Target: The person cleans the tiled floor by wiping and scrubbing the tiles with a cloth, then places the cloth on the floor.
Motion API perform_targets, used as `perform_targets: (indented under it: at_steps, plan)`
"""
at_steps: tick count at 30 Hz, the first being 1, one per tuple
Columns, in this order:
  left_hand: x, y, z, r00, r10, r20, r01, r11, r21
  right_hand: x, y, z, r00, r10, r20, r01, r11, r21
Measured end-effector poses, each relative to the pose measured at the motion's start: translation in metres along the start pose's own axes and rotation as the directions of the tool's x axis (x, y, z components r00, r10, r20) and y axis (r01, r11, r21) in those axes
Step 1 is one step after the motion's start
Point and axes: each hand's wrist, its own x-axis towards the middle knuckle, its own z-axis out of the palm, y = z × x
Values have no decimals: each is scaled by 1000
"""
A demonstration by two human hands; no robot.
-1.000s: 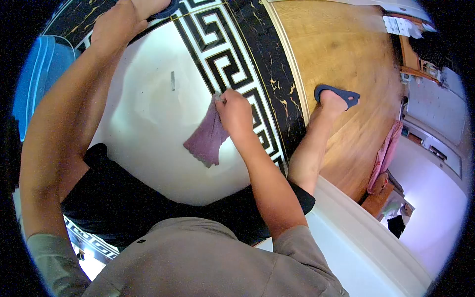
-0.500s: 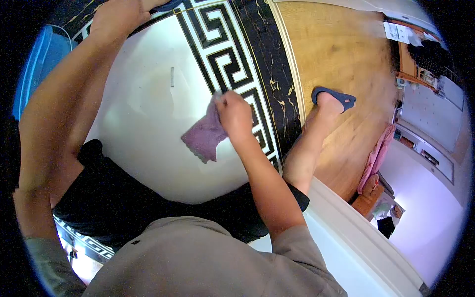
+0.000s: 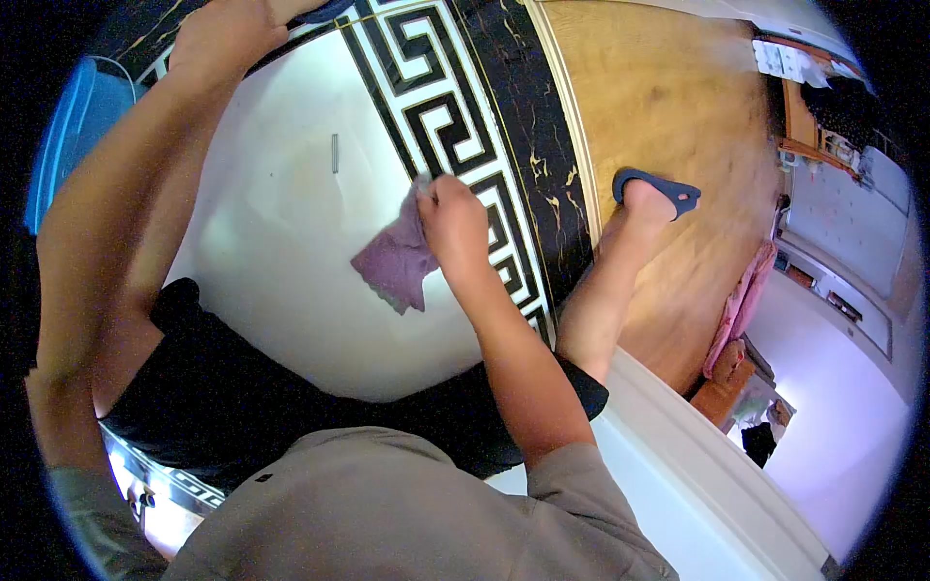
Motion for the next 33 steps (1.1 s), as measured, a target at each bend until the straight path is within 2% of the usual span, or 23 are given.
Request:
perform_targets:
  at_steps: [3,6,9,14,18,21,25,29,30,33]
  plan:
    - [1,-1,-5,999,-5,52,5,1000,5,41,-15,12,998,-63,-12,63,998,22]
    - [2,-5,0,999,-32,5,33,998,-52,83,-31,26,981,-174,-87,168,983,-68]
    - [1,-5,-4,998,-16,61,19,998,-56,87,-33,26,978,-196,-73,188,977,-102]
    - [4,-5,5,1000,-12,17,12,1000,-20,11,-5,1,997,-79,16,81,993,-84]
    - [5,-5,5,998,45,49,-45,999,17,18,-11,3,999,-42,20,43,997,-62]
    - [2,-6,0,998,63,15,-63,998,-2,69,-25,23,978,-188,-94,178,978,-106]
    - [8,-10,8,999,38,8,-38,999,-7,138,-62,39,981,-172,-93,166,984,-71]
    - [5,-9,1,999,11,33,-11,1000,-23,125,-57,29,986,-167,-18,164,980,-116]
    - [5,-9,1,999,23,27,-23,1000,-9,110,-50,25,998,-62,17,63,995,-80]
    - [6,-9,3,998,38,43,-37,999,-16,66,-27,8,990,83,115,-78,996,-44]
